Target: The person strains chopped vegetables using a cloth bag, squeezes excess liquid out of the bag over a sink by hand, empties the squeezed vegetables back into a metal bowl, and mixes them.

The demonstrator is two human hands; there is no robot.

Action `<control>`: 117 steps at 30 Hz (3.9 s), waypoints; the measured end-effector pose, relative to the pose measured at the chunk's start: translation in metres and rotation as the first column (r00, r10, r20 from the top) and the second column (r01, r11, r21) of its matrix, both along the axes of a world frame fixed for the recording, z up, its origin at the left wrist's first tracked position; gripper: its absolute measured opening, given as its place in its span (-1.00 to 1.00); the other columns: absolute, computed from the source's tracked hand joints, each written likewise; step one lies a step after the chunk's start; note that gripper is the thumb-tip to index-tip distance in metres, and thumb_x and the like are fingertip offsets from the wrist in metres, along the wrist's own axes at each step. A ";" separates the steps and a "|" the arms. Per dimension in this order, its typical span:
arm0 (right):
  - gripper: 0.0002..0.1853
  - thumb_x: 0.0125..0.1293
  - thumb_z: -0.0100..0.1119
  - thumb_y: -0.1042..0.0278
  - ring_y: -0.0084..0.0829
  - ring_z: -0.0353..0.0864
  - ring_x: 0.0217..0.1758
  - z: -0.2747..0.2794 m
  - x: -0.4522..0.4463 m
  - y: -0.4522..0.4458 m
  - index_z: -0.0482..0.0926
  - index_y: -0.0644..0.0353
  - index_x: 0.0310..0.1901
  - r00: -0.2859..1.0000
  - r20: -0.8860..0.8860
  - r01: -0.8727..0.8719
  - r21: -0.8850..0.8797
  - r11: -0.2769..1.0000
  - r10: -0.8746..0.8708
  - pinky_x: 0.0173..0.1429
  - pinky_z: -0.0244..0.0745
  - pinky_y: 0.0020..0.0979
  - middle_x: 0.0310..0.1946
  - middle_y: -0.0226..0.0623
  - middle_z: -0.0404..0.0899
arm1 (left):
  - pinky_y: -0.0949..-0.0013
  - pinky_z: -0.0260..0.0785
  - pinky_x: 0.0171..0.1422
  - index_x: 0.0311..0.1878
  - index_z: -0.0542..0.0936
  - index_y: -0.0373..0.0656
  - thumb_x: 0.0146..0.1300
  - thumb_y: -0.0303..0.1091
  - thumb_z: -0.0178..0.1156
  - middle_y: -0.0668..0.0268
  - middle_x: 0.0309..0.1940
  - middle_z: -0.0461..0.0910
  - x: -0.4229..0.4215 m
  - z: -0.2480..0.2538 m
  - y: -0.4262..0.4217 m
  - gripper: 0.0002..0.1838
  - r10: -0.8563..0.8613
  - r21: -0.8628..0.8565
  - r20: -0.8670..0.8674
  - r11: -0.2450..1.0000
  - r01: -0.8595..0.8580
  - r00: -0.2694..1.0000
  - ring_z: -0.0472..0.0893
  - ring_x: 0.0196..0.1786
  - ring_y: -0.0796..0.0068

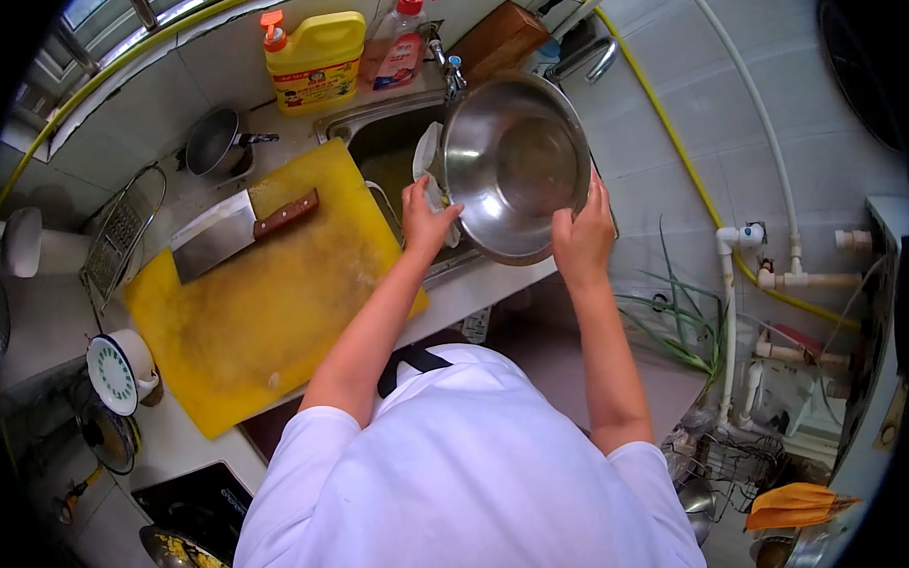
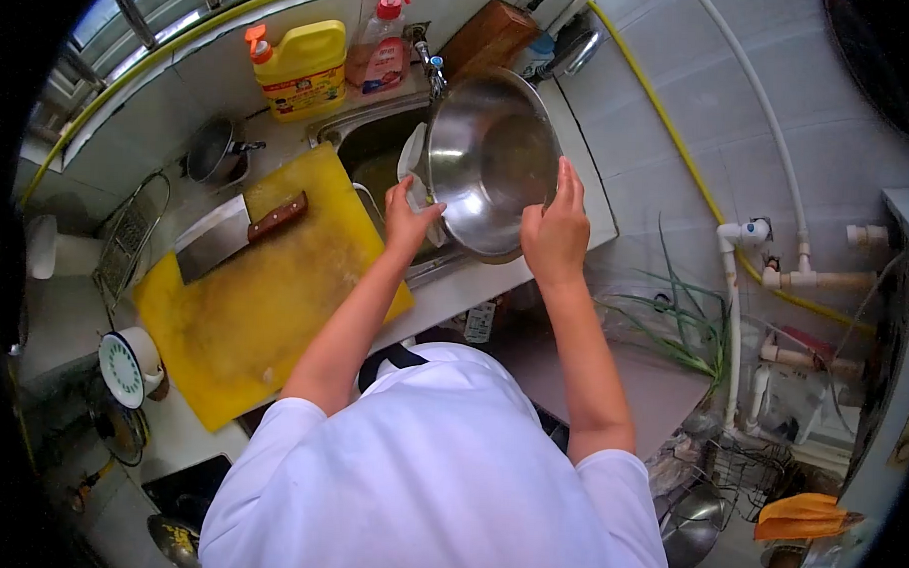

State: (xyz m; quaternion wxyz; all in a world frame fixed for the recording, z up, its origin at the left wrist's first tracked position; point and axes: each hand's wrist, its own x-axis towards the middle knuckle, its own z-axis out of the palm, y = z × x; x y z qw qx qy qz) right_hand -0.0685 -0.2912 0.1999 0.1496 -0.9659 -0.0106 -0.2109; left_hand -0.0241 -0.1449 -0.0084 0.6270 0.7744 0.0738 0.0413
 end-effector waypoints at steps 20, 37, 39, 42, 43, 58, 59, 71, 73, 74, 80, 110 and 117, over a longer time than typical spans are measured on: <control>-0.53 0.05 -0.06 0.51 -0.03 0.51 -0.05 0.025 -0.027 -0.016 0.34 0.44 0.06 0.978 -0.050 0.206 0.312 0.928 -0.200 0.10 0.36 -0.22 -0.07 0.04 0.50 | 0.20 0.32 -0.04 -0.34 0.52 -0.19 -0.05 -0.37 0.29 0.11 -0.31 0.50 0.019 -0.040 -0.016 -0.80 0.145 0.081 0.023 0.986 -0.146 0.989 0.47 -0.16 0.10; -0.40 0.12 0.05 0.44 -0.41 0.57 -0.42 -0.108 0.009 0.244 0.20 0.16 0.26 0.411 -0.406 0.124 0.912 0.391 0.816 -0.52 0.49 -0.46 -0.19 -0.18 0.51 | 0.25 0.41 -0.19 0.01 0.48 -0.20 0.06 -0.50 0.18 0.12 -0.12 0.45 -0.040 0.002 0.002 -0.62 -0.024 -0.005 0.068 1.000 0.024 0.997 0.55 -0.31 0.19; -0.37 0.14 0.03 0.46 -0.32 0.62 -0.30 -0.125 0.003 0.256 0.14 0.11 0.29 0.377 -0.442 0.151 0.896 0.417 0.814 -0.42 0.62 -0.31 -0.12 -0.13 0.51 | 0.26 0.42 -0.18 0.02 0.48 -0.21 0.07 -0.50 0.18 0.12 -0.12 0.45 -0.043 0.002 0.008 -0.62 -0.041 -0.024 0.080 0.999 0.043 0.996 0.54 -0.31 0.19; -0.44 0.05 0.06 0.49 -0.23 0.62 -0.25 -0.133 0.000 0.258 0.29 0.19 0.18 0.400 -0.489 0.222 0.872 0.436 0.775 -0.39 0.58 -0.26 -0.16 -0.11 0.54 | 0.29 0.42 -0.17 0.02 0.48 -0.22 0.09 -0.50 0.16 0.12 -0.11 0.45 -0.045 0.001 0.012 -0.63 -0.012 -0.029 0.101 0.999 0.015 0.995 0.54 -0.29 0.21; -0.49 0.09 0.12 0.44 -0.23 0.62 -0.26 -0.138 0.000 0.258 0.31 0.20 0.14 0.405 -0.480 0.227 0.877 0.423 0.778 -0.38 0.59 -0.26 -0.17 -0.10 0.55 | 0.30 0.42 -0.17 0.02 0.49 -0.23 0.09 -0.50 0.16 0.12 -0.11 0.45 -0.045 0.001 0.012 -0.63 -0.004 -0.038 0.106 0.999 0.008 0.994 0.54 -0.28 0.21; -0.45 0.03 0.36 0.17 -0.35 0.60 -0.25 -0.164 0.093 -0.003 0.45 0.23 0.04 0.927 -0.375 0.220 0.553 0.803 0.004 -0.06 0.52 -0.34 -0.19 -0.18 0.56 | 0.43 0.39 -0.19 -0.08 0.57 -0.19 0.08 -0.50 0.17 0.22 -0.20 0.52 -0.010 0.019 0.006 -0.71 0.067 -0.130 0.038 0.990 -0.062 0.997 0.53 -0.36 0.44; -0.35 -0.03 0.39 0.08 -0.26 0.61 -0.23 -0.189 0.096 -0.013 0.41 0.21 0.08 0.900 -0.432 0.267 0.458 0.848 -0.050 -0.03 0.51 -0.30 -0.13 -0.12 0.55 | 0.44 0.39 -0.20 -0.08 0.57 -0.17 0.08 -0.49 0.18 0.25 -0.24 0.55 -0.007 0.020 0.005 -0.72 0.055 -0.156 0.020 0.986 -0.051 0.998 0.54 -0.35 0.48; -0.73 0.01 0.07 0.36 -0.13 0.63 -0.34 -0.143 0.103 -0.071 0.65 0.04 -0.23 0.823 -0.568 0.251 0.342 0.905 -0.014 -0.22 0.49 -0.23 -0.39 -0.11 0.63 | 0.15 0.41 -0.18 -0.01 0.52 -0.07 -0.04 -0.42 0.21 0.13 -0.28 0.63 0.068 0.034 0.052 -0.58 0.130 0.589 -0.170 0.808 -0.005 0.977 0.59 -0.23 0.05; -0.75 0.02 0.05 0.38 -0.24 0.62 -0.44 -0.156 0.104 -0.081 0.65 0.09 -0.24 0.769 -0.627 0.359 0.582 0.730 0.122 -0.29 0.48 -0.28 -0.44 -0.12 0.62 | 0.24 0.41 -0.29 -0.18 0.63 -0.11 -0.05 -0.43 0.13 0.16 -0.40 0.63 0.079 0.014 0.059 -0.71 -0.100 -0.204 -0.321 0.978 0.035 0.942 0.61 -0.36 0.21; -0.76 0.04 0.03 0.40 -0.34 0.62 -0.54 -0.164 0.102 -0.084 0.64 0.14 -0.26 0.716 -0.641 0.476 0.737 0.479 0.275 -0.37 0.48 -0.34 -0.48 -0.13 0.62 | 0.24 0.41 -0.29 -0.18 0.63 -0.11 -0.05 -0.43 0.13 0.16 -0.40 0.63 0.082 0.004 0.060 -0.71 -0.102 -0.203 -0.322 0.978 0.036 0.941 0.61 -0.36 0.21; -0.78 0.07 0.00 0.41 -0.56 0.51 -0.66 -0.121 0.099 -0.068 0.63 0.24 -0.32 0.831 -0.523 0.210 0.611 0.763 0.190 -0.52 0.40 -0.51 -0.68 -0.33 0.54 | 0.55 0.26 -0.47 -0.42 0.50 -0.18 0.06 -0.58 -0.05 0.35 -0.38 0.56 0.075 0.041 0.057 -0.86 -0.151 -0.391 -0.245 0.919 0.045 0.958 0.45 -0.48 0.64; -0.82 0.13 -0.08 0.48 -0.68 0.30 -0.69 -0.032 0.083 -0.070 0.56 0.24 -0.40 0.907 -0.374 0.117 0.664 0.738 0.193 -0.63 0.17 -0.58 -0.60 -0.40 0.49 | 0.53 0.13 -0.58 -0.49 0.39 -0.12 0.12 -0.51 -0.05 0.42 -0.55 0.40 0.083 0.132 0.087 -0.90 -0.435 -0.166 -0.101 0.894 0.416 0.895 0.29 -0.65 0.64; -0.81 0.09 -0.06 0.46 -0.61 0.34 -0.68 -0.039 0.086 -0.075 0.58 0.23 -0.37 0.913 -0.357 0.015 0.517 0.856 0.199 -0.63 0.15 -0.59 -0.61 -0.35 0.51 | 0.53 0.21 -0.56 -0.52 0.34 -0.05 0.14 -0.56 -0.11 0.43 -0.57 0.36 0.091 0.121 0.079 -0.83 -0.384 -0.076 -0.151 0.923 0.376 0.911 0.26 -0.66 0.66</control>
